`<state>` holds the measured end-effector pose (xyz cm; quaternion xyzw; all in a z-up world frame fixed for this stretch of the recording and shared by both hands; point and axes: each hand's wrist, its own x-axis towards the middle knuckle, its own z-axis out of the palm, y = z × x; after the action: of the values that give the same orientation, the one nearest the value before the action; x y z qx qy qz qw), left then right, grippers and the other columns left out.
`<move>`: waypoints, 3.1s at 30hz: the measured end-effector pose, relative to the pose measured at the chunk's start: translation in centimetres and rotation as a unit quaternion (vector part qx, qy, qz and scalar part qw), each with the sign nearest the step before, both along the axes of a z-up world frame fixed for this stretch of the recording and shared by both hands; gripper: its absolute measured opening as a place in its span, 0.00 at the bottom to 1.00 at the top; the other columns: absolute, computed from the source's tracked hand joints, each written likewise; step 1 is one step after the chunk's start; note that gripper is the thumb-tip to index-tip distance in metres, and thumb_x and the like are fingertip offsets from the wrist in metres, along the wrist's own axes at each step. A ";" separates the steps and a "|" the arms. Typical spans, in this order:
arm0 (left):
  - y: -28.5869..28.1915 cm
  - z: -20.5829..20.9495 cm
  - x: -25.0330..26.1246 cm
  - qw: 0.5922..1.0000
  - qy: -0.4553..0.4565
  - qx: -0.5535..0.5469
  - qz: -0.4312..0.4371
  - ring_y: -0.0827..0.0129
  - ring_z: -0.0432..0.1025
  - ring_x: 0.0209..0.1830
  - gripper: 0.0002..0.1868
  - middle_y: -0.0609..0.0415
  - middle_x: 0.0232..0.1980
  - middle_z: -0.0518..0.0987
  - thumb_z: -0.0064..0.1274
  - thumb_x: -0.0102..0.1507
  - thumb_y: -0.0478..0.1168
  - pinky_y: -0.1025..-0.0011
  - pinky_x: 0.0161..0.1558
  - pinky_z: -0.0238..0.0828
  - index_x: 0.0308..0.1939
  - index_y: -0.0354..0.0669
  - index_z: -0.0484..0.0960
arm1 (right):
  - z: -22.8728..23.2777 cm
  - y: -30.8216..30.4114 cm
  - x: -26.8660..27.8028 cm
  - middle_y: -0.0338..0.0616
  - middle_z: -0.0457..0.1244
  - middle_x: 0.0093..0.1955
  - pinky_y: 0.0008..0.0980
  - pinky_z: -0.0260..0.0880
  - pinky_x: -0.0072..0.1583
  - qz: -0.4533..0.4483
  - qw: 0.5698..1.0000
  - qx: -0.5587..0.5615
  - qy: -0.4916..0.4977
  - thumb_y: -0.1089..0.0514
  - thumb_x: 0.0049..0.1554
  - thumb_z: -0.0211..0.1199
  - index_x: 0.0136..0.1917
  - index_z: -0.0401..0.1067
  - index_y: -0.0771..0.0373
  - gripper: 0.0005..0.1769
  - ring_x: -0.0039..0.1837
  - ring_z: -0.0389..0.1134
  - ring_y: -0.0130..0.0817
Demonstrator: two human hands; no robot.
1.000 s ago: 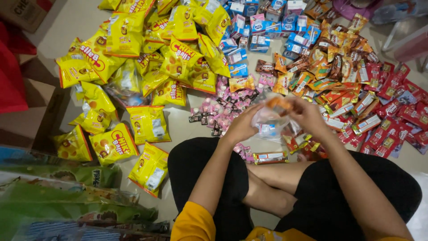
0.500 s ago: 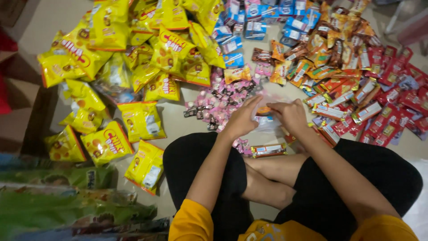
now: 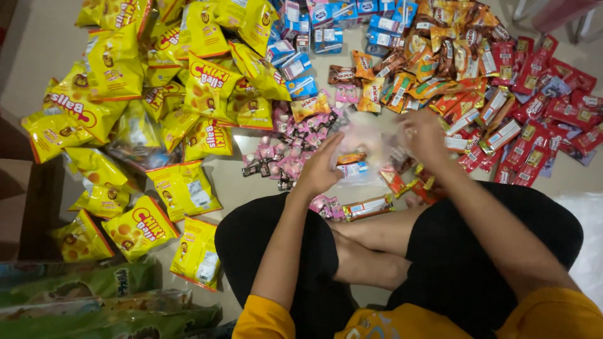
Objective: Pack various snack packets into clear plastic bags.
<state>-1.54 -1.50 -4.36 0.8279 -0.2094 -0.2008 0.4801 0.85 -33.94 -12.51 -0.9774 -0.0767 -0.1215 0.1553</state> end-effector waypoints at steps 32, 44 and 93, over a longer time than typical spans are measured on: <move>0.4 -3.9 0.5 0.998 -0.040 -0.047 0.006 0.47 0.57 0.79 0.49 0.42 0.77 0.63 0.53 0.49 0.33 0.54 0.78 0.52 0.78 0.47 0.63 | 10.7 3.0 -3.2 0.53 0.67 0.62 0.49 0.76 0.64 -0.018 0.593 0.780 0.198 0.69 0.56 0.60 0.53 0.61 0.60 0.14 0.60 0.74 0.43; 0.2 -1.9 0.2 0.998 -0.032 -0.061 0.014 0.44 0.59 0.78 0.50 0.41 0.77 0.64 0.53 0.49 0.30 0.54 0.76 0.57 0.78 0.51 0.62 | 5.3 5.2 -3.0 0.35 0.68 0.49 0.29 0.68 0.65 -0.034 0.735 0.630 0.248 0.64 0.54 0.70 0.61 0.75 0.62 0.21 0.54 0.70 0.23; 0.7 -0.3 -0.9 0.998 -0.015 -0.013 0.062 0.40 0.59 0.76 0.47 0.40 0.79 0.60 0.53 0.54 0.31 0.51 0.74 0.57 0.78 0.50 0.61 | 1.9 8.6 -3.1 0.57 0.49 0.82 0.65 0.54 0.71 -0.076 0.657 0.662 0.353 0.23 0.64 0.45 0.85 0.36 0.51 0.50 0.75 0.55 0.69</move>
<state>-2.41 -0.78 -4.61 0.8355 -0.1675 -0.1558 0.4996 -2.28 -25.32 -10.57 -0.5879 0.1594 0.2029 0.7667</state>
